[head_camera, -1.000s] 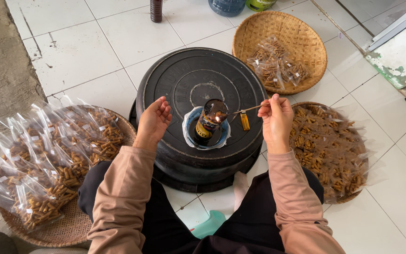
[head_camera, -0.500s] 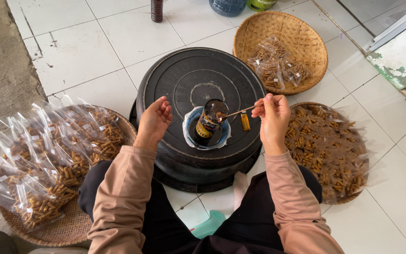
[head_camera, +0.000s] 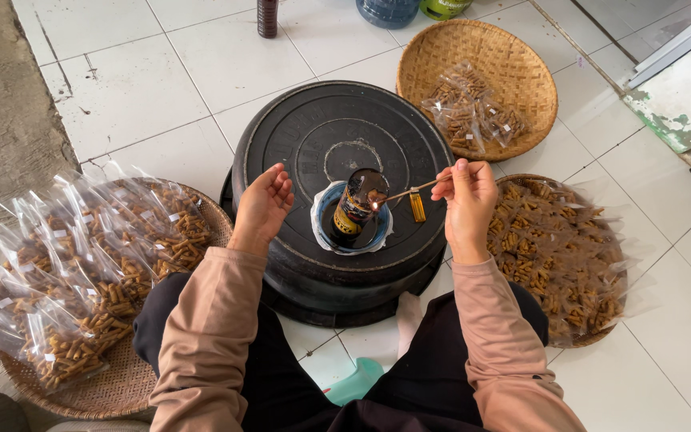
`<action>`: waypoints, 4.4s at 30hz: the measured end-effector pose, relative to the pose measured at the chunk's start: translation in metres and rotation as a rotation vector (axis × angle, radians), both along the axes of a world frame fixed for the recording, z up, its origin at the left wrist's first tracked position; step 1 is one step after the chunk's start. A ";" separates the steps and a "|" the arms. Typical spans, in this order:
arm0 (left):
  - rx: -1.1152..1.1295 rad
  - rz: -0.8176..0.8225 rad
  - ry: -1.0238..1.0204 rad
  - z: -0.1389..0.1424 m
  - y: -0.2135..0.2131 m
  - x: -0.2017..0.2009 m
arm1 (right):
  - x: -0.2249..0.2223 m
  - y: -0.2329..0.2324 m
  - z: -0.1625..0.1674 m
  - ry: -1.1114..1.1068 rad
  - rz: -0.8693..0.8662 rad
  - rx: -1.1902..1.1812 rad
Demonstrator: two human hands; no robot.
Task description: The person sits on the floor and seals clear plastic bags filled with fried snack sticks. They hold each bag's open edge over a lit candle to melt and seal it, press the sealed edge, and place the finished bag on a woven tray with other sealed bags.
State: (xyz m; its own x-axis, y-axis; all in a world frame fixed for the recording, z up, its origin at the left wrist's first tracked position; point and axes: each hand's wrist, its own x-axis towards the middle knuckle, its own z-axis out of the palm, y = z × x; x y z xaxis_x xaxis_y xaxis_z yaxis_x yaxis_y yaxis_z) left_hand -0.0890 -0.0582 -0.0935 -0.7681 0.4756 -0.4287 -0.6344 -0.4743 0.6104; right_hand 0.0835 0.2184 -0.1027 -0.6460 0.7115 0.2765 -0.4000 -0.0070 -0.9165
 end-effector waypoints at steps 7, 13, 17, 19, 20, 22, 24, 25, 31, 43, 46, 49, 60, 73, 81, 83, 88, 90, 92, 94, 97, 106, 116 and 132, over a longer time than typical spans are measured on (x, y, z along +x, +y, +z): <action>0.004 0.002 -0.004 -0.002 0.001 0.000 | 0.001 0.006 0.004 0.031 -0.067 0.042; 0.000 0.002 -0.007 -0.001 0.001 0.000 | 0.000 0.000 0.003 0.004 -0.078 0.118; 0.006 0.002 0.000 -0.002 0.001 0.000 | 0.000 -0.002 0.006 -0.001 -0.079 0.139; 0.006 0.004 0.006 -0.002 0.000 0.000 | 0.001 -0.003 0.008 0.023 -0.079 0.130; 0.005 0.005 0.002 -0.002 0.000 0.000 | 0.001 -0.003 0.008 0.046 -0.079 0.116; 0.005 0.007 -0.005 -0.003 0.000 0.000 | 0.001 -0.004 0.009 0.070 -0.075 0.109; 0.006 0.005 -0.011 -0.003 0.000 -0.001 | 0.001 -0.005 0.009 0.074 -0.067 0.120; 0.007 0.004 -0.014 -0.003 0.000 -0.001 | 0.000 -0.005 0.008 0.062 -0.060 0.133; 0.010 0.001 -0.011 -0.003 0.001 0.000 | -0.004 -0.006 0.005 0.006 -0.046 0.190; 0.007 0.003 -0.016 -0.003 -0.001 -0.001 | 0.007 -0.008 0.013 0.069 -0.065 0.175; 0.006 0.006 -0.009 -0.003 0.000 0.000 | 0.006 -0.012 0.012 0.076 -0.060 0.187; 0.009 0.003 0.003 -0.003 0.000 0.000 | 0.006 -0.013 0.010 0.086 -0.064 0.213; 0.021 0.002 0.001 -0.003 -0.002 0.000 | 0.005 -0.014 0.009 0.056 -0.059 0.279; 0.011 0.004 -0.010 -0.001 0.000 0.001 | 0.003 -0.011 0.008 0.108 -0.082 0.177; 0.012 0.002 -0.003 0.000 0.000 0.002 | 0.002 -0.010 0.004 0.065 -0.053 0.230; 0.014 0.000 -0.006 0.000 0.000 0.002 | 0.002 -0.010 0.003 0.055 -0.037 0.238; 0.025 -0.004 -0.002 -0.003 -0.001 0.000 | 0.006 -0.009 0.005 0.122 -0.075 0.205; 0.031 -0.004 -0.003 -0.005 -0.001 -0.001 | 0.010 -0.006 0.009 0.154 -0.103 0.182; 0.033 -0.004 -0.003 -0.006 -0.002 -0.001 | 0.014 -0.001 0.012 0.185 -0.133 0.187; 0.032 -0.004 -0.002 -0.006 -0.001 -0.002 | 0.019 0.003 0.013 0.210 -0.183 0.175; 0.024 0.072 0.031 -0.003 -0.004 -0.004 | 0.029 -0.001 0.007 0.188 -0.293 0.124; 0.156 0.523 0.730 0.033 -0.109 -0.013 | 0.025 -0.079 -0.032 0.034 -0.391 -0.003; -1.296 0.577 0.920 -0.064 -0.200 0.024 | 0.008 -0.138 -0.044 -0.105 -0.335 0.106; -1.755 -0.046 0.295 -0.136 -0.235 0.018 | 0.043 -0.113 -0.096 -0.203 -0.598 -0.079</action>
State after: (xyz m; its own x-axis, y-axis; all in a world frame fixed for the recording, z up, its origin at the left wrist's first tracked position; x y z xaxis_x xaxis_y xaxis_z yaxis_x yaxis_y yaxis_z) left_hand -0.0710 -0.2934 -0.2295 -0.9064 -0.3236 -0.2715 -0.4138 0.8094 0.4168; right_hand 0.1268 0.1056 -0.1982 -0.1651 0.9787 0.1223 -0.1740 0.0931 -0.9803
